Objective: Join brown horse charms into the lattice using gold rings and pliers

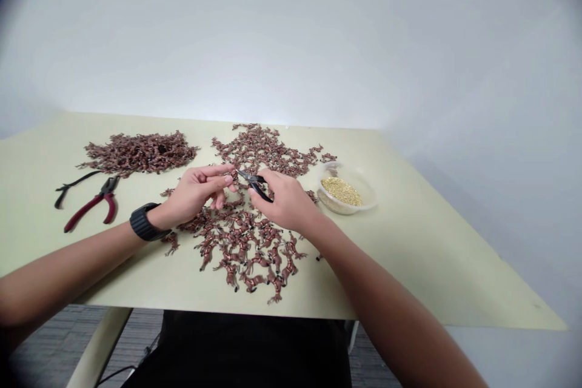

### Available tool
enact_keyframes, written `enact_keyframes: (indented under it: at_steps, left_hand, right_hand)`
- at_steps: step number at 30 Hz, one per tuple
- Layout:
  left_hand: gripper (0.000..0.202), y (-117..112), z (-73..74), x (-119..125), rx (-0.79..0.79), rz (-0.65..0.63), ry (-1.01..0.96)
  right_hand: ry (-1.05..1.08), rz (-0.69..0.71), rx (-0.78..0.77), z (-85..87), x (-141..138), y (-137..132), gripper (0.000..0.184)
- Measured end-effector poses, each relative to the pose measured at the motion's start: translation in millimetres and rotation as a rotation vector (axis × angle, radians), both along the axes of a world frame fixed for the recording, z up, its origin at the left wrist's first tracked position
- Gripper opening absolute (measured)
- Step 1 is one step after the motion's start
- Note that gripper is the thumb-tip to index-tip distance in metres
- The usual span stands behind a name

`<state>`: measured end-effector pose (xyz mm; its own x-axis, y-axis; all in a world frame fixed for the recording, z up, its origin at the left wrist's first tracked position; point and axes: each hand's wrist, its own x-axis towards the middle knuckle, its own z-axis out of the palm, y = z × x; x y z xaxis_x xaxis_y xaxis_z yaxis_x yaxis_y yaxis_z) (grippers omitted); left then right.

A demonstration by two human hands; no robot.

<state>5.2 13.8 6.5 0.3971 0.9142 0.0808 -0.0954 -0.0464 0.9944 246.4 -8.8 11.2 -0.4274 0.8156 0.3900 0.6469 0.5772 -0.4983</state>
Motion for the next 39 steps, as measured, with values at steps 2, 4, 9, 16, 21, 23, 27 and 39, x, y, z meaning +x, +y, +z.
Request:
enact_keyframes:
  at_steps: [2,4,9,16,21,23,27,39]
  left_hand:
    - [0.053,-0.9,0.3,0.3,0.001,0.010,0.009]
    - [0.053,-2.9,1.2,0.9,0.005,0.024,0.028]
    - [0.056,-9.0,4.8,2.3,0.044,0.037,0.092]
    - [0.057,-12.3,8.0,4.5,0.090,0.056,0.131]
    - [0.058,-9.6,5.1,3.4,0.068,0.056,0.112]
    - [0.057,-6.6,1.9,2.6,0.055,0.050,0.081]
    - [0.046,2.2,-6.5,0.9,-0.012,0.023,-0.048]
    - [0.011,6.0,-9.2,-1.2,-0.188,-0.279,-0.215]
  right_hand:
    - [-0.004,-0.008,-0.034,0.6,0.0,-0.8,0.023]
    - [0.009,-0.018,-0.100,1.5,-0.7,-2.3,0.026]
    - [0.117,-0.022,-0.305,5.3,-3.2,-7.0,0.031]
    - [0.141,-0.003,-0.348,6.7,-3.8,-6.5,0.033]
    - [0.154,-0.034,-0.314,7.4,-3.1,-6.1,0.033]
    - [0.179,-0.047,-0.297,7.9,-1.7,-4.9,0.032]
    - [0.159,-0.086,-0.244,5.0,1.5,-0.3,0.030]
    - [0.101,0.016,-0.172,4.0,-4.9,-6.7,0.028]
